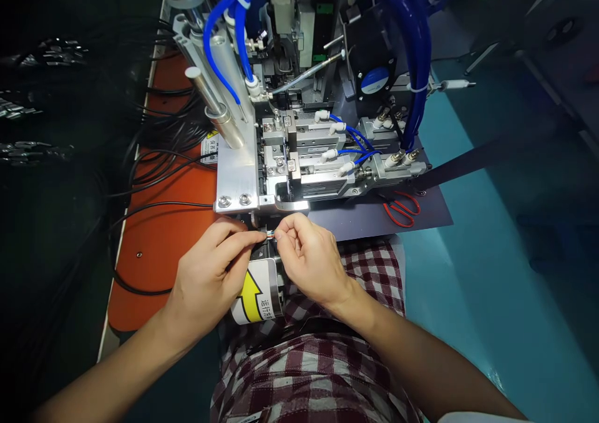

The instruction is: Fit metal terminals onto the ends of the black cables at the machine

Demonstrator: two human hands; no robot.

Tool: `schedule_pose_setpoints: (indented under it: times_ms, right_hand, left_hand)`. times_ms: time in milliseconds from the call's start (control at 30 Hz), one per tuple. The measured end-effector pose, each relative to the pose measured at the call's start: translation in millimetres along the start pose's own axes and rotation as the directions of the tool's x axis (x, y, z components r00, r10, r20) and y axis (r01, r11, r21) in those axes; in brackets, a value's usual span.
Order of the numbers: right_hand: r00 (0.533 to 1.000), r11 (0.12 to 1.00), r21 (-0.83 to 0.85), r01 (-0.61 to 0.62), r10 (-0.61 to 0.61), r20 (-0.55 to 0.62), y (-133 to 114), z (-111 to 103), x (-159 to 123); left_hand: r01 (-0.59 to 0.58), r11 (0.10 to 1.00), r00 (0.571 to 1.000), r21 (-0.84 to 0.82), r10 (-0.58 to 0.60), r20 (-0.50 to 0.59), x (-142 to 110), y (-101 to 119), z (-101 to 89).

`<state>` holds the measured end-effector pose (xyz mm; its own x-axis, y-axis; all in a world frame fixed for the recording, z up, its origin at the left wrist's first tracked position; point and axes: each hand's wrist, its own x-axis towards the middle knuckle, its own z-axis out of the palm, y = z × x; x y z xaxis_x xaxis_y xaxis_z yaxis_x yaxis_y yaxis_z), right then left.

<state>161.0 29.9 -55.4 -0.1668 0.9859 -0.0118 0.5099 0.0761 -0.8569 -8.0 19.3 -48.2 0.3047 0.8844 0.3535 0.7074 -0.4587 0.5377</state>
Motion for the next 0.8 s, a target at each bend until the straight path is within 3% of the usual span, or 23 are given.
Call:
schedule_pose_setpoints:
  times_ms: [800]
  right_hand:
    - [1.0,0.996,-0.083,-0.011,0.012,0.017,-1.5,-0.7,1.8]
  left_hand:
    - [0.017,1.0,1.0,0.012,-0.018,0.012,-0.6,0.6,-0.8]
